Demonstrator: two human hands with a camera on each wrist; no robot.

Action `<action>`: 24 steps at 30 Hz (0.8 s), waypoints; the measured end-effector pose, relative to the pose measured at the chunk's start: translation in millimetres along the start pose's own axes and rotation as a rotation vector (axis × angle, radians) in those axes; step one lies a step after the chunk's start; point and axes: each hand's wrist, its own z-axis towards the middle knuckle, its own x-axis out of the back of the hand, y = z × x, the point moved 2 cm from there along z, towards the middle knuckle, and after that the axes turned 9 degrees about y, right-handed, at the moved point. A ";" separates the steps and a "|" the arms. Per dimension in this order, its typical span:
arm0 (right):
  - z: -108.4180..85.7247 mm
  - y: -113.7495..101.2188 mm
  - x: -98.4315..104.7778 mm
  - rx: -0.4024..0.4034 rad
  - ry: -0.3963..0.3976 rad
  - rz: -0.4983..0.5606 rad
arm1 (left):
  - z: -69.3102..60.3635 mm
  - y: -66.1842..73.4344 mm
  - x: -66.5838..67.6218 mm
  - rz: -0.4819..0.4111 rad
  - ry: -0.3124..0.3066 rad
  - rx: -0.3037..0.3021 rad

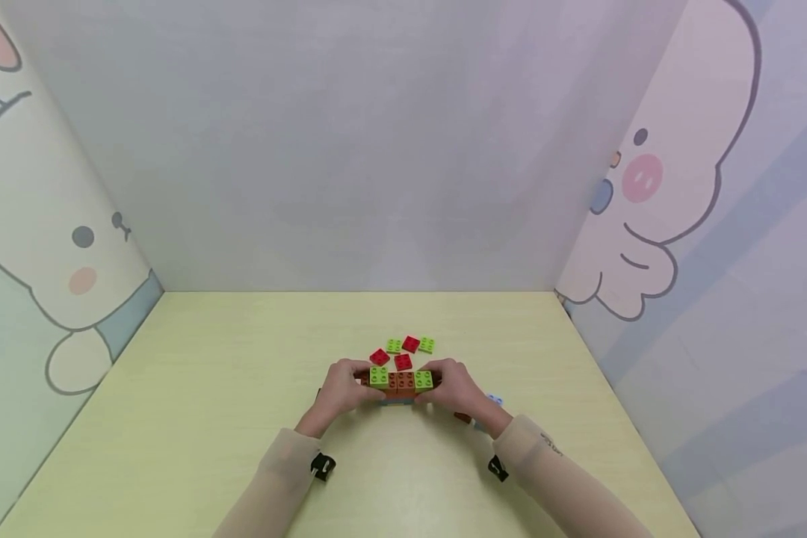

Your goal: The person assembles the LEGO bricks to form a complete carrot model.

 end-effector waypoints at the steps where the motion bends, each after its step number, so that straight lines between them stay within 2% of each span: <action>1: -0.3 0.3 -0.2 -0.002 -0.001 -0.002 | 0.0 0.1 -0.1 0.001 -0.002 -0.002; 11: -6.4 1.6 7.0 0.038 0.019 -0.043 | 0.6 -2.4 -2.7 0.016 -0.021 -0.001; 15: -9.9 4.6 15.3 0.050 0.028 -0.037 | 0.8 -2.9 -2.2 0.028 -0.021 0.012; 24: -19.9 12.6 39.4 0.021 0.052 -0.022 | 1.7 -1.9 -1.3 0.018 -0.028 0.013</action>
